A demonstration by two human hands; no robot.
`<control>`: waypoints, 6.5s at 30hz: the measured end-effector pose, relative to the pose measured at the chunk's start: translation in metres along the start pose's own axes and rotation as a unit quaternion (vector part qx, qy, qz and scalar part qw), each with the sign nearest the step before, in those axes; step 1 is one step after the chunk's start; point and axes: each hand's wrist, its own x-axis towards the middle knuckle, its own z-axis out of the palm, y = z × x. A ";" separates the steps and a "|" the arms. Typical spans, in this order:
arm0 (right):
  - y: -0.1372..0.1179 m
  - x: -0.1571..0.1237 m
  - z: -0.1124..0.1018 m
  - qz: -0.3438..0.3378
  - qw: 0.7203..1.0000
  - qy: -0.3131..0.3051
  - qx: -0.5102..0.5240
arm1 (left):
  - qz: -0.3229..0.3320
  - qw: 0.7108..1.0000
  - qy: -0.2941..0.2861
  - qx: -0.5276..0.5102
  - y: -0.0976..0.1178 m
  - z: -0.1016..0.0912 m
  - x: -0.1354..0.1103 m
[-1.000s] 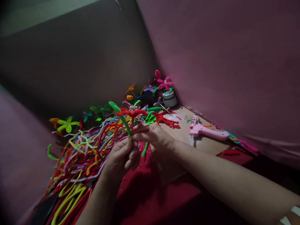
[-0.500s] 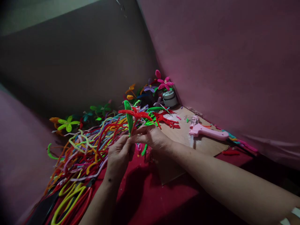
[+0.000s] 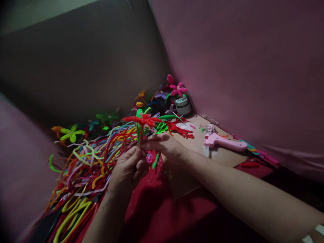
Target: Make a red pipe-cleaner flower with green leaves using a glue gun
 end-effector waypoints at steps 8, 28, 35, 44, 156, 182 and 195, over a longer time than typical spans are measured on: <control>-0.001 -0.002 -0.003 0.035 0.996 -0.083 0.012 | -0.071 0.970 -0.151 -0.175 -0.012 -0.008 -0.002; 0.004 -0.001 0.007 0.001 0.997 0.071 0.027 | 0.191 0.888 0.167 0.384 -0.029 -0.003 0.002; 0.005 -0.001 0.009 -0.035 0.997 0.069 -0.031 | 0.187 0.906 0.144 0.351 -0.030 -0.008 0.005; 0.002 -0.004 0.009 -0.041 0.995 0.072 -0.046 | 0.171 0.911 0.137 0.350 -0.023 -0.004 0.005; 0.007 0.001 -0.008 0.066 0.995 -0.062 0.032 | -0.040 0.992 -0.080 -0.084 -0.007 -0.011 0.006; 0.021 -0.004 0.004 0.007 0.999 0.042 0.001 | 0.289 0.675 0.126 0.667 -0.030 -0.016 0.008; 0.022 0.001 -0.010 0.022 0.999 -0.035 -0.020 | 0.074 0.989 0.090 0.096 -0.015 0.000 0.009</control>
